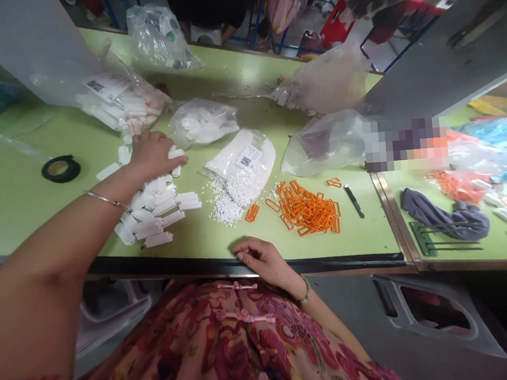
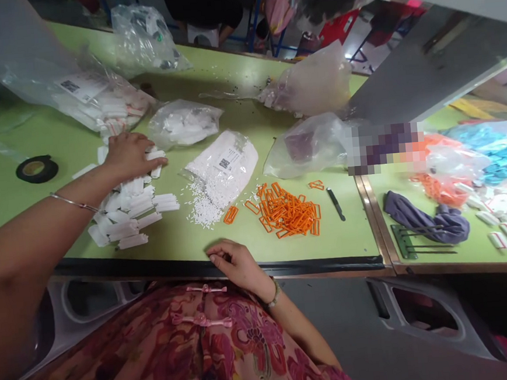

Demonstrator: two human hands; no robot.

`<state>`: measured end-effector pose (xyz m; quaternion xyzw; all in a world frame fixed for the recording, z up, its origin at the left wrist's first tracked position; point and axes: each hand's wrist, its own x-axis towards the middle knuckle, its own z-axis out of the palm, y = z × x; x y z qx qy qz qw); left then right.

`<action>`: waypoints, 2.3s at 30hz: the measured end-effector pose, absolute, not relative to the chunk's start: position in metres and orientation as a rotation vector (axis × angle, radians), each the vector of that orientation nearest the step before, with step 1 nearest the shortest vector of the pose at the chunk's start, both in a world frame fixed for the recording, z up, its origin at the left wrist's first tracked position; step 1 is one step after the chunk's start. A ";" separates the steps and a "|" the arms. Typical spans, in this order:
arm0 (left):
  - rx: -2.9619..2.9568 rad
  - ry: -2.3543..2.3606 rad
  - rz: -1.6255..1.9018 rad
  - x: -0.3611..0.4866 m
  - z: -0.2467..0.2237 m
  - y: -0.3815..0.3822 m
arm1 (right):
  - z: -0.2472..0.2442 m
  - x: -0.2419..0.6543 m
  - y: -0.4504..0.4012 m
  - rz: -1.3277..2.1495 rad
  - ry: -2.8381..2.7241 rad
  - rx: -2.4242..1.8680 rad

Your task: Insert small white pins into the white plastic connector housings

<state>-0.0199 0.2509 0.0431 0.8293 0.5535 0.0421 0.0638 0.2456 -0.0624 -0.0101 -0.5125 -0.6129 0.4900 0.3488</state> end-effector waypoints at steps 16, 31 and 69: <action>2.600 1.304 -0.198 -0.045 0.030 0.212 | -0.006 0.243 -0.063 1.248 -1.617 -1.336; 2.345 1.829 0.810 -0.119 -0.013 0.007 | -0.003 0.228 -0.054 1.150 -1.769 -1.283; 1.383 1.105 0.991 -0.030 -0.012 -0.029 | 0.008 0.176 -0.054 0.818 -1.872 -1.325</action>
